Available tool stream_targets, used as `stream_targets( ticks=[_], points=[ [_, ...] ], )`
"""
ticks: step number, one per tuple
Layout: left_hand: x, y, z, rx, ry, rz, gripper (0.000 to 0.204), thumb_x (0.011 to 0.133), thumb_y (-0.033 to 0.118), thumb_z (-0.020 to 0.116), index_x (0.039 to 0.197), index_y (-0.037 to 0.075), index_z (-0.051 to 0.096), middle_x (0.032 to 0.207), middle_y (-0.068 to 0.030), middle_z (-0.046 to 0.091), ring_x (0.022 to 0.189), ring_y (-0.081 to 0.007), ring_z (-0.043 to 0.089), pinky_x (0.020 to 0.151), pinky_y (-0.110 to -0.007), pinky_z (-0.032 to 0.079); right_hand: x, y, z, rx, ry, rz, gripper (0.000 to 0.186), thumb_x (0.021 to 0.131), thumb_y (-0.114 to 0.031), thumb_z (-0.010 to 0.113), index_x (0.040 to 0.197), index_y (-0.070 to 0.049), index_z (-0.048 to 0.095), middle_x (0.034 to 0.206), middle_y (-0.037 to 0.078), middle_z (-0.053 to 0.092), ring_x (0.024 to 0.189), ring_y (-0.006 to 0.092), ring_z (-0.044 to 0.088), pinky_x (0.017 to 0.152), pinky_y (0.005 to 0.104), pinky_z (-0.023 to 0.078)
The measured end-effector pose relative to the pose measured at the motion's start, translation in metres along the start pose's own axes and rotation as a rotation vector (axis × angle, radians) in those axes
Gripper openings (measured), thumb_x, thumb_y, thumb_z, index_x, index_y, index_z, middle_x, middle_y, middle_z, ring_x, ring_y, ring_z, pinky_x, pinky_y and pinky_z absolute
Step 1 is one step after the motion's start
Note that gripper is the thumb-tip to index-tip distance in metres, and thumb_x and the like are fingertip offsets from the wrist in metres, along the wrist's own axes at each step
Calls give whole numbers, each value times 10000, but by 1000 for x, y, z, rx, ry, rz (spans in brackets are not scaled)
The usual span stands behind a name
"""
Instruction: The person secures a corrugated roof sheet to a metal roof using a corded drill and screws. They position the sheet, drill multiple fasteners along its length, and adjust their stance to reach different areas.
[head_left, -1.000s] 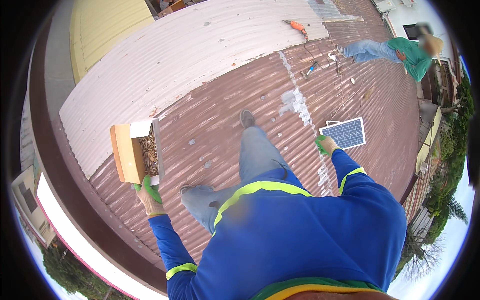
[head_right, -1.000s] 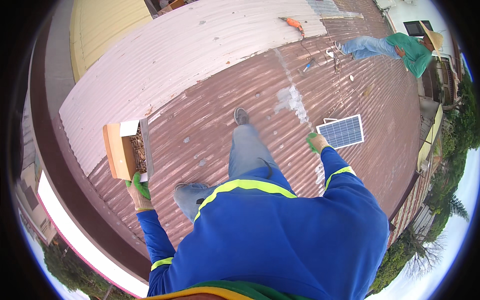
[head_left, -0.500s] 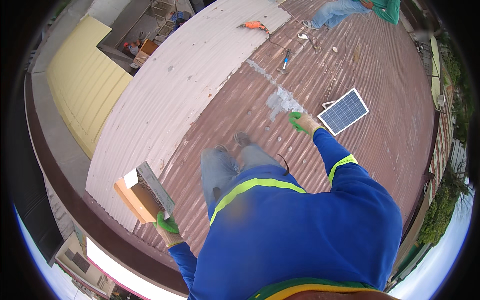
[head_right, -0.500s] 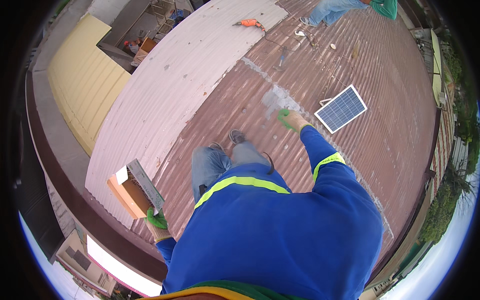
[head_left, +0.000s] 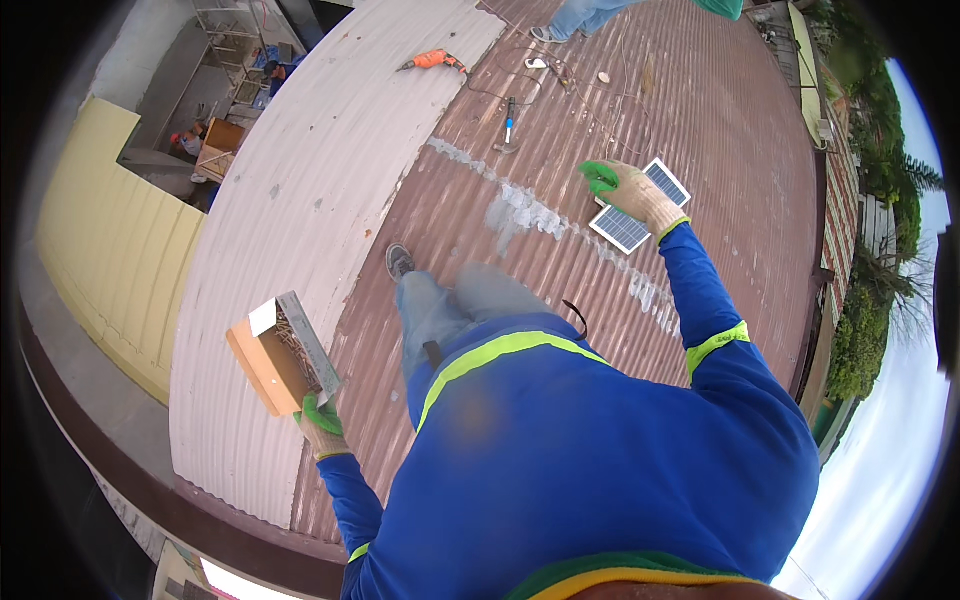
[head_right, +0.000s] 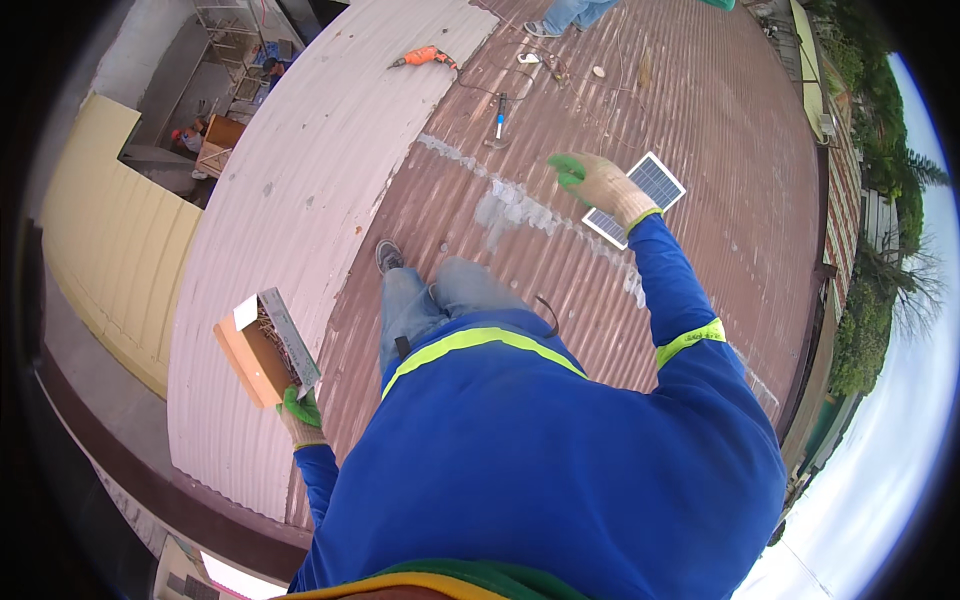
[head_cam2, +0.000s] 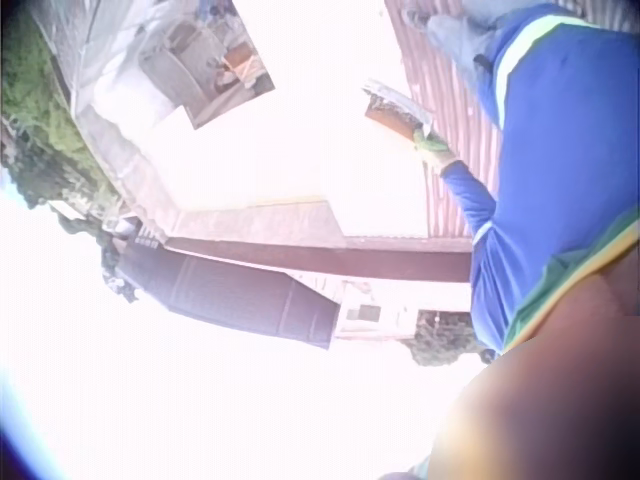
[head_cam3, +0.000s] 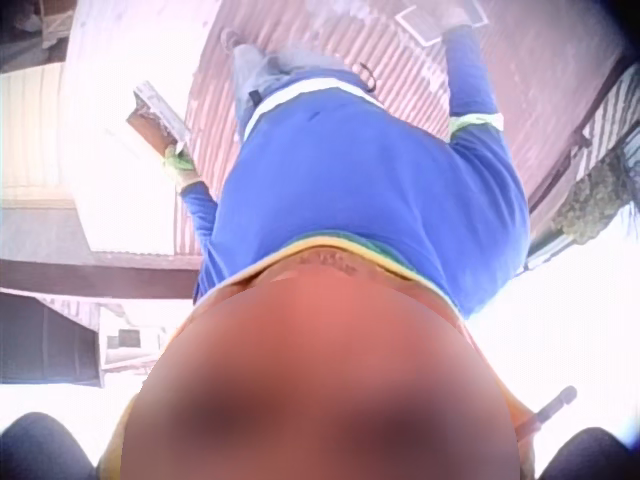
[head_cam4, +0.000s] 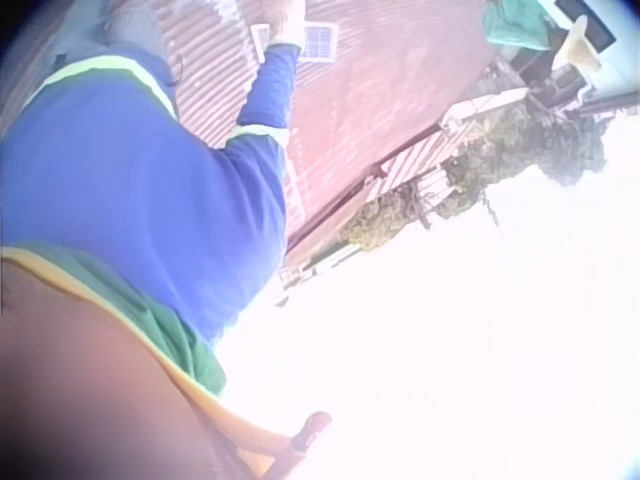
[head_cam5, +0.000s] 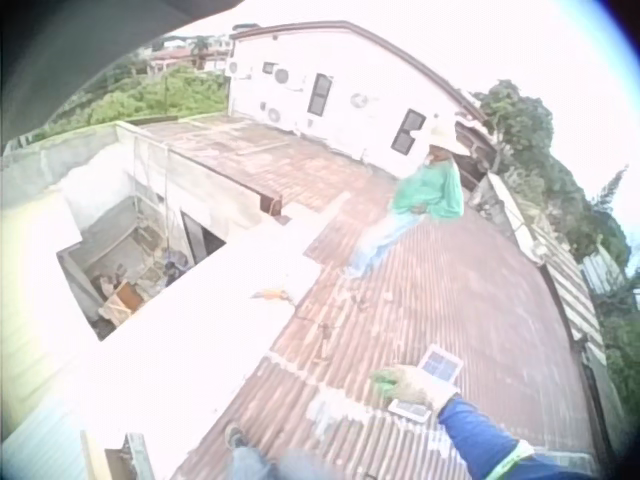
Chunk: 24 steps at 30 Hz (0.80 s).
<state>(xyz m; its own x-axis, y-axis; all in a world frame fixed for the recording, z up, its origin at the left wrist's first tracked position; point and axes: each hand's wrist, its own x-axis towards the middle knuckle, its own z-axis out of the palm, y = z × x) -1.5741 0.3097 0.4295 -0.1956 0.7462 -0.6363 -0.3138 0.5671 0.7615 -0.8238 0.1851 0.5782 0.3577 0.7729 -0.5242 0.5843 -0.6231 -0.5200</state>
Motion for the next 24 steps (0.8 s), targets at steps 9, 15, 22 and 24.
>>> stream_targets(
  ticks=[9, 15, 22, 24],
  points=[
    [106, 79, 128, 138, -64, 222, 518, 950, 22, 685, 1448, 27, 542, 1318, -161, 678, 1099, -282, 734, 906, -403, 668, -27, 225, -6, 117, -336, 793, 478, 1003, -152, 612, 1479, -108, 638, 1126, 83, 746, 897, 194, 727, 769, 360, 632],
    [103, -18, 257, 96, 120, 390, 522, 967, 33, 710, 1459, -9, 544, 1360, -177, 658, 1157, -277, 712, 938, -393, 664, 57, 430, -74, -229, -861, 770, 503, 956, -316, 691, 1439, -176, 691, 1165, 97, 773, 1009, 232, 760, 840, 371, 644],
    [49, -237, 438, -269, 137, 184, 514, 975, 18, 664, 1459, -73, 517, 1321, -226, 680, 1163, -351, 719, 927, -405, 688, 378, 577, -149, 217, -452, 367, 528, 965, -268, 694, 1467, -111, 647, 1320, 148, 753, 1148, 272, 730, 1017, 392, 552],
    [17, -257, 471, -264, 162, 137, 524, 964, 23, 673, 1456, -66, 516, 1314, -232, 687, 1140, -356, 734, 883, -406, 704, 447, 547, -187, 135, -397, 160, 533, 988, -272, 673, 1494, -112, 624, 1371, 142, 730, 1181, 261, 713, 1040, 385, 538]
  ],
)
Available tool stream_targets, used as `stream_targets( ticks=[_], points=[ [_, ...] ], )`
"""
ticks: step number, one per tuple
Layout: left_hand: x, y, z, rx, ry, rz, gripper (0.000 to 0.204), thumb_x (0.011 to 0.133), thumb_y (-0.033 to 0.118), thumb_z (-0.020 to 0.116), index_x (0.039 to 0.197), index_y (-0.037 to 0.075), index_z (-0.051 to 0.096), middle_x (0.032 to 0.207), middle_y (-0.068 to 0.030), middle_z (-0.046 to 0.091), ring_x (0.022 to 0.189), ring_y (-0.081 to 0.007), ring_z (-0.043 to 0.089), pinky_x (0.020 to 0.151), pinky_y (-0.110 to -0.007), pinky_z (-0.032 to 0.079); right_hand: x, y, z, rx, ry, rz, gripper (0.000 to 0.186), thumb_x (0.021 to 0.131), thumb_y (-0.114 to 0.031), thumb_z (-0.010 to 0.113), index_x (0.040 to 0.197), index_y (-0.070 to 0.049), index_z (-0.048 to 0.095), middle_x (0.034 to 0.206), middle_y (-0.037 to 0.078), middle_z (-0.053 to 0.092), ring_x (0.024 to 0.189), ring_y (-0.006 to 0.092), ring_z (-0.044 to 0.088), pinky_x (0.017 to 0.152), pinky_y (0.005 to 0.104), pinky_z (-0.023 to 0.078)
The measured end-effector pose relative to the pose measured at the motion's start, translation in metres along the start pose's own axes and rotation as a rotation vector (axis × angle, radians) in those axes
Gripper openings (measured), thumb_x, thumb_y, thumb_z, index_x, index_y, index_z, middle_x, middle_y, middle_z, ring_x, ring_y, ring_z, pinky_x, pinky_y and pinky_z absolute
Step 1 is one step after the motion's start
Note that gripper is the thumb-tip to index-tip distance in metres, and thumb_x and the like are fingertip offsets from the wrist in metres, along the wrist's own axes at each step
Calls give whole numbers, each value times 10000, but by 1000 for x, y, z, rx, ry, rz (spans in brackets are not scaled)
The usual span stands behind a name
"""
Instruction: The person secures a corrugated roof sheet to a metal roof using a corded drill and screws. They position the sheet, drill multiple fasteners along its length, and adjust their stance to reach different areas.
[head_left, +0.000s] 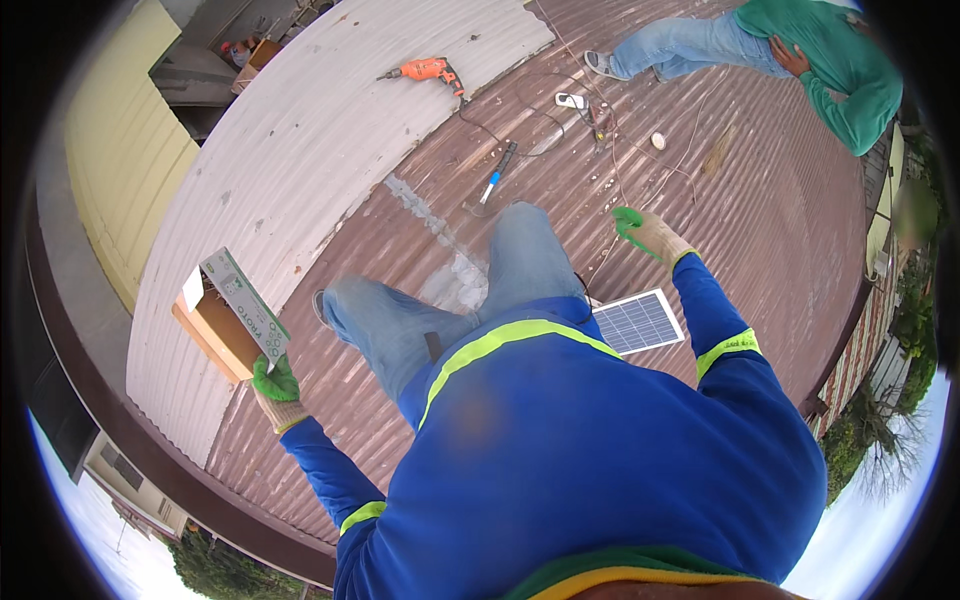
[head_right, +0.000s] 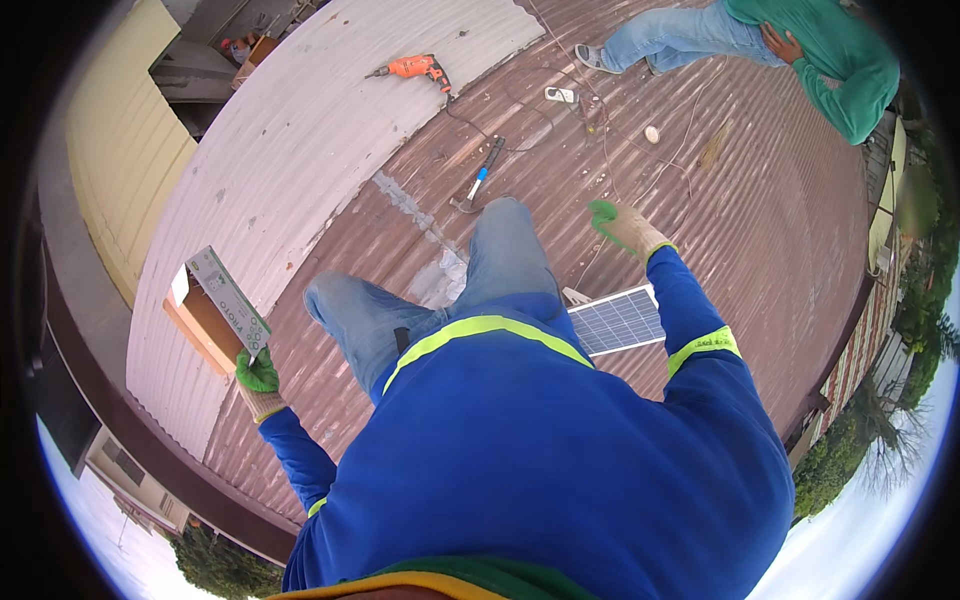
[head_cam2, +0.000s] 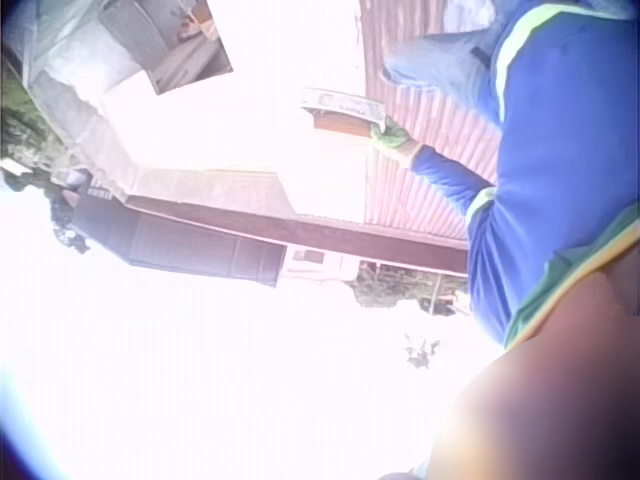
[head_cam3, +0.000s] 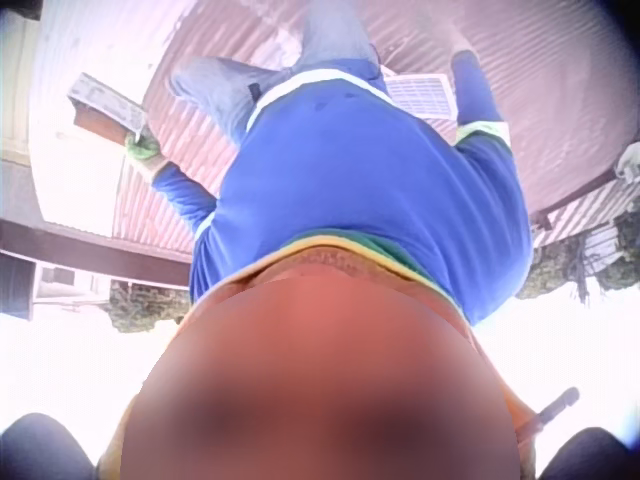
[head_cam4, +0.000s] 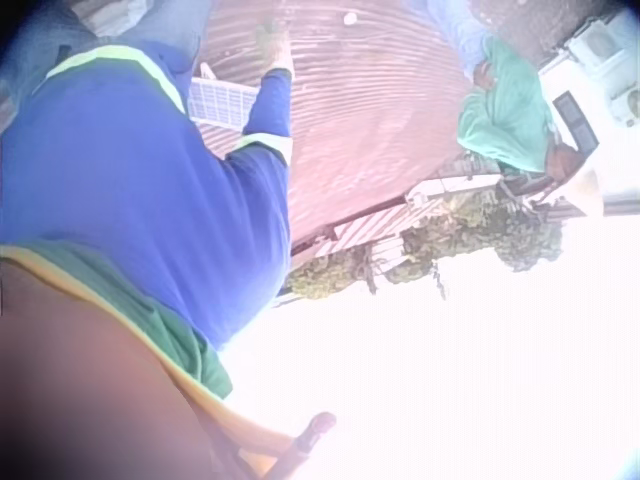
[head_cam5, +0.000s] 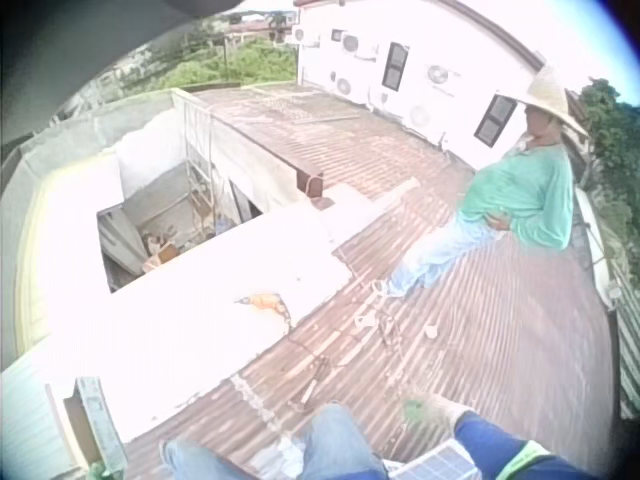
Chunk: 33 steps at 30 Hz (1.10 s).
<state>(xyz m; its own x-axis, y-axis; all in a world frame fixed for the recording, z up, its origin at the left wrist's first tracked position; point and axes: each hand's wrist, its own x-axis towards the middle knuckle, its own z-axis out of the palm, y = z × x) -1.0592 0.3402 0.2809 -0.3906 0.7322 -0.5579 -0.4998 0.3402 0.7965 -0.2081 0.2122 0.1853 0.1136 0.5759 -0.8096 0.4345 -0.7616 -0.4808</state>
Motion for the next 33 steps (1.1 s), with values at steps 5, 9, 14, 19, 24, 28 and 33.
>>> stream_targets(
  ticks=[5, 9, 14, 19, 24, 28, 33],
  points=[
    [-91, -29, 46, 87, 95, -34, 529, 960, 39, 631, 1476, -17, 525, 1350, -186, 670, 1170, -316, 722, 929, -427, 683, 50, -121, -88, -455, 13, -287, 529, 1004, -305, 644, 1497, -119, 604, 1403, 162, 700, 1265, 345, 672, 1077, 440, 521],
    [-104, -65, 79, 36, 136, 22, 513, 951, 36, 640, 1453, -13, 545, 1328, -180, 674, 1148, -319, 727, 924, -440, 683, 64, -198, -121, -795, -2, -330, 510, 998, -322, 639, 1467, -125, 607, 1379, 179, 684, 1281, 390, 635, 1083, 475, 514],
    [-52, -130, 104, -81, 284, -29, 468, 933, -15, 634, 1394, -17, 556, 1245, -187, 677, 1068, -352, 741, 895, -496, 694, 70, -256, -128, -872, -11, -404, 506, 1005, -306, 653, 1483, -147, 608, 1364, 178, 694, 1261, 384, 651, 1089, 478, 518],
    [24, -192, 129, -223, 448, -156, 499, 918, -49, 620, 1404, 46, 559, 1224, -165, 685, 1009, -337, 747, 817, -488, 713, 57, -272, -133, -630, -87, -157, 503, 1010, -232, 665, 1503, -146, 609, 1326, 176, 718, 1204, 316, 685, 1054, 423, 530],
    [81, -227, 160, -194, 503, -284, 457, 925, -47, 633, 1366, 58, 577, 1193, -155, 689, 982, -333, 745, 783, -477, 709, 67, -259, -134, -626, -225, 114, 538, 992, -308, 672, 1499, -138, 614, 1384, 202, 702, 1285, 384, 665, 1087, 451, 525],
    [149, -274, 176, -126, 498, -278, 407, 917, -55, 647, 1307, 46, 586, 1168, -157, 685, 974, -338, 742, 766, -481, 711, 168, -239, -113, -613, -281, 172, 513, 987, -261, 661, 1480, -122, 630, 1366, 194, 717, 1277, 380, 671, 1065, 446, 532],
    [246, -382, 170, -118, 504, -231, 348, 927, -20, 656, 1267, 16, 592, 1159, -168, 684, 991, -357, 736, 786, -488, 697, 403, -197, -53, -374, -370, 251, 477, 979, -234, 680, 1435, -92, 661, 1208, 150, 763, 1037, 259, 727, 907, 374, 566]
  ],
)
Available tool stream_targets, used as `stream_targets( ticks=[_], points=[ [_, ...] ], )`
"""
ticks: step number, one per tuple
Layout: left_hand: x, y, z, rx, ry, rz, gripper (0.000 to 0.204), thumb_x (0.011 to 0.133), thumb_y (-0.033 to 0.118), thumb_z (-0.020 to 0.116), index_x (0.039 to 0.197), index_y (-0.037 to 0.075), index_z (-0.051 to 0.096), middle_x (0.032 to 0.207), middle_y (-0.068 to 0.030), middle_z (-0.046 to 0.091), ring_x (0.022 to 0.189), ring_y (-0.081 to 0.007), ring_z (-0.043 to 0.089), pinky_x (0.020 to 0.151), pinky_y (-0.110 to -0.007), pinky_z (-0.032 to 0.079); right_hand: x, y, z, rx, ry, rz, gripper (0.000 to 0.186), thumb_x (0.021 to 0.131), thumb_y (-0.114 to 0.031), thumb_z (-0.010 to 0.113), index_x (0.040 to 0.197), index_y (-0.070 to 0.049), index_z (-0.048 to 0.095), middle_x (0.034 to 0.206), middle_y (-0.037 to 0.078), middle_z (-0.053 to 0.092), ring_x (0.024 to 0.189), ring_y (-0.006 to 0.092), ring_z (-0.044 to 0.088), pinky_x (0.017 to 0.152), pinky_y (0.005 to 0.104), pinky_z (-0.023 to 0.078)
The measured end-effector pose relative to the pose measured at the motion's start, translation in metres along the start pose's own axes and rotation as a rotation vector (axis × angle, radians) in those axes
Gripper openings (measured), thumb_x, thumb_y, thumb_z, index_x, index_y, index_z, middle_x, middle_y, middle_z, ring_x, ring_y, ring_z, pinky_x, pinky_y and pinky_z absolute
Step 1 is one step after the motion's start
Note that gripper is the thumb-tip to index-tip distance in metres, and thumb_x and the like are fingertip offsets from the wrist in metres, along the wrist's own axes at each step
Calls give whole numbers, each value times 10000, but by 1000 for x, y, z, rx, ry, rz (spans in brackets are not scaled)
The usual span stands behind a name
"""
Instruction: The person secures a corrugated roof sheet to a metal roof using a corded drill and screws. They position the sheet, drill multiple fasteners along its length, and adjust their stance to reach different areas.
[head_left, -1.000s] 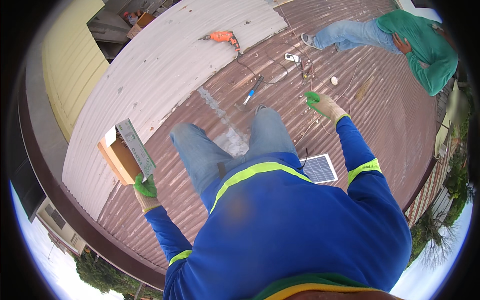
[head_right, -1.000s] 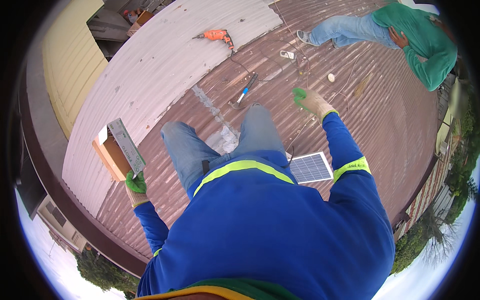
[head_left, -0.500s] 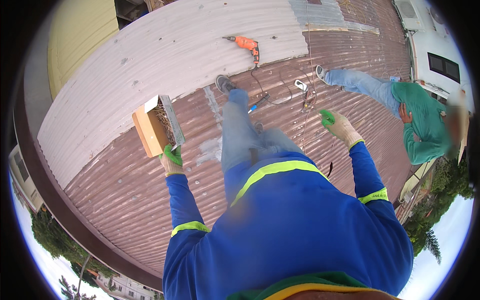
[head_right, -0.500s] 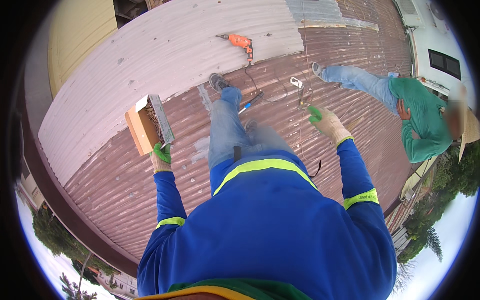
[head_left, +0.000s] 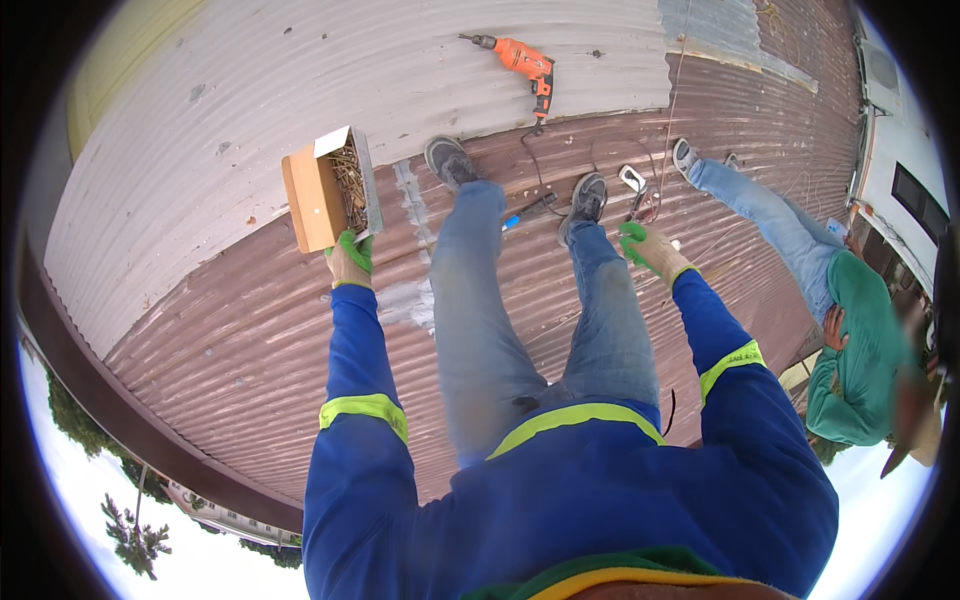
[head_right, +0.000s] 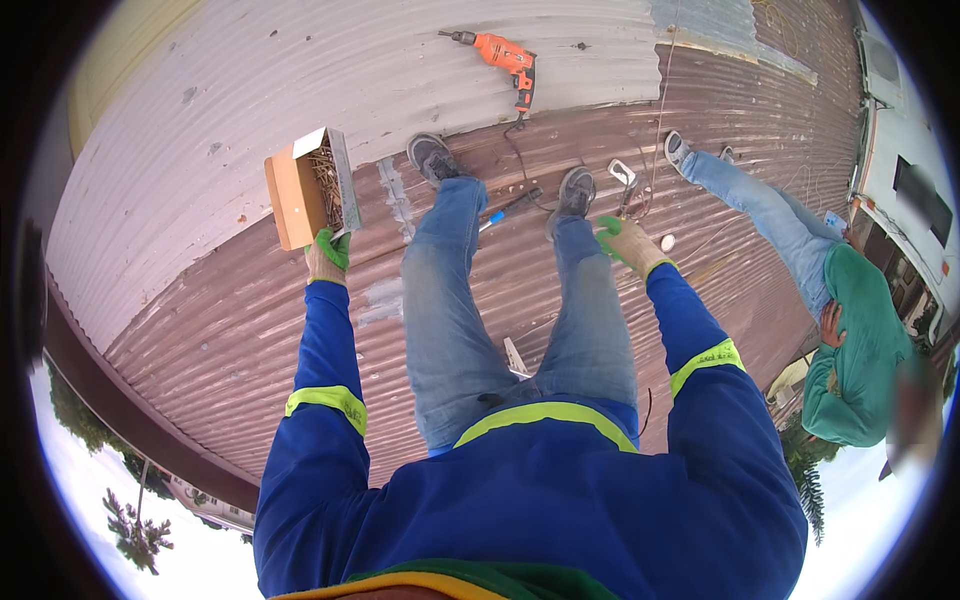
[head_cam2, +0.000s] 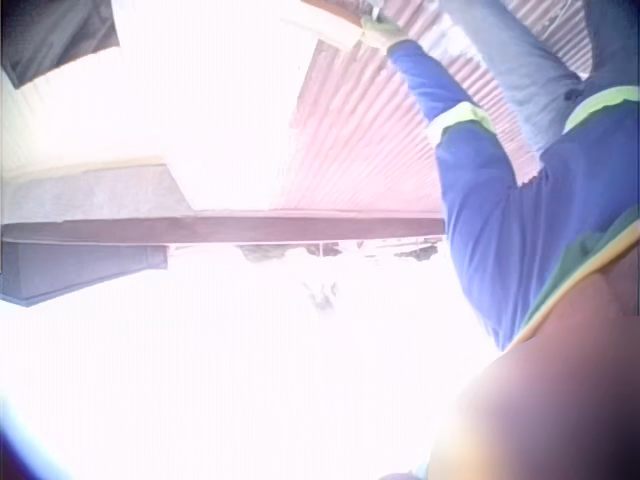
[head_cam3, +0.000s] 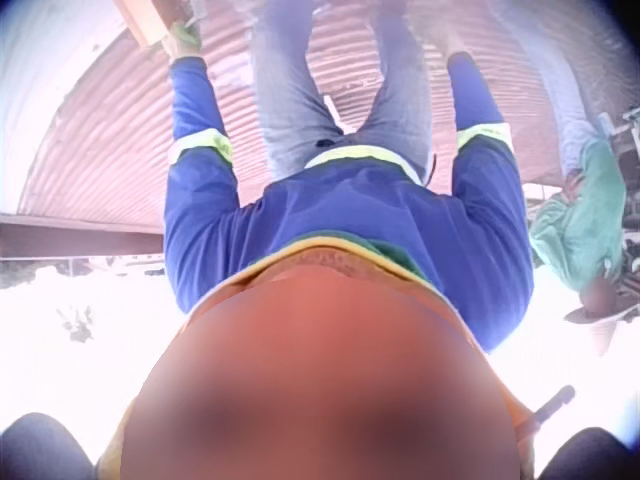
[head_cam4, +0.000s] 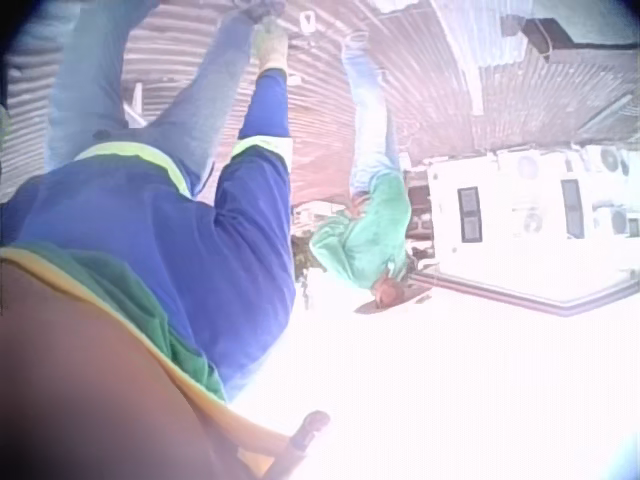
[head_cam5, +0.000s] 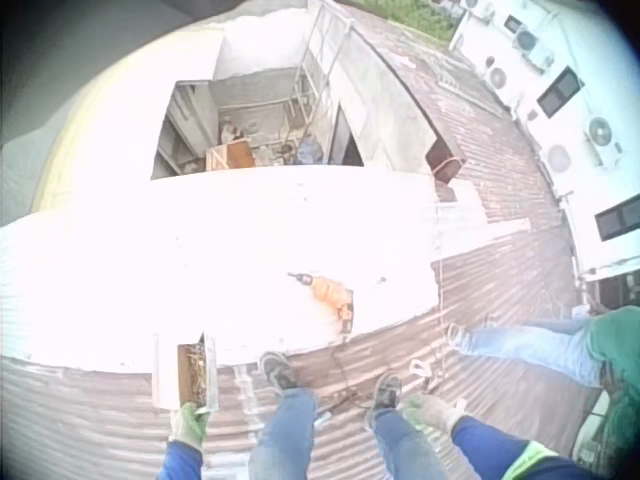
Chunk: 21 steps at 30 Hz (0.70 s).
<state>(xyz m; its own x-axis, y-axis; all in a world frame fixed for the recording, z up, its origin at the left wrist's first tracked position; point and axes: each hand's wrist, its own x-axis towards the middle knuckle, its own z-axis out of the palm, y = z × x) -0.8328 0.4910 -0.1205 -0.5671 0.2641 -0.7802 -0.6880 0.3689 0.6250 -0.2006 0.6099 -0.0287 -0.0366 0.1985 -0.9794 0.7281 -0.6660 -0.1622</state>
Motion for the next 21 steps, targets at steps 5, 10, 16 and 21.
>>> stream_targets(
  ticks=[5, 10, 16, 21],
  points=[
    [116, -93, -15, 1083, -149, 478, 195, 996, 64, 658, 1166, -29, 670, 1140, -169, 749, 1026, -270, 754, 872, -394, 652, 238, -57, -4, 166, 123, -89, 521, 988, -231, 720, 1489, -125, 622, 1163, 58, 762, 949, 150, 708, 809, 323, 578],
    [187, -152, -15, 221, 5, 152, 321, 1015, 28, 537, 1301, -108, 592, 1318, -242, 685, 1244, -353, 676, 1080, -465, 603, 361, -130, 9, 183, 349, -113, 641, 1017, -285, 740, 1581, -94, 502, 1313, 63, 675, 1034, 160, 694, 888, 319, 581],
    [183, -174, -3, -54, -21, -18, 445, 1047, 148, 621, 1417, -78, 523, 1448, -239, 608, 1341, -384, 616, 1181, -536, 526, 410, -133, 27, 741, 195, -205, 486, 926, -339, 834, 1315, -210, 573, 1025, 8, 616, 882, 164, 558, 708, 376, 444],
    [111, -165, 15, 158, 232, -298, 585, 1012, 316, 764, 1445, 1, 529, 1293, -220, 682, 1110, -340, 723, 842, -411, 669, 434, -141, 34, 123, 251, -616, 445, 992, -196, 805, 1345, -7, 609, 1119, 104, 685, 947, 209, 713, 830, 346, 628]
  ],
)
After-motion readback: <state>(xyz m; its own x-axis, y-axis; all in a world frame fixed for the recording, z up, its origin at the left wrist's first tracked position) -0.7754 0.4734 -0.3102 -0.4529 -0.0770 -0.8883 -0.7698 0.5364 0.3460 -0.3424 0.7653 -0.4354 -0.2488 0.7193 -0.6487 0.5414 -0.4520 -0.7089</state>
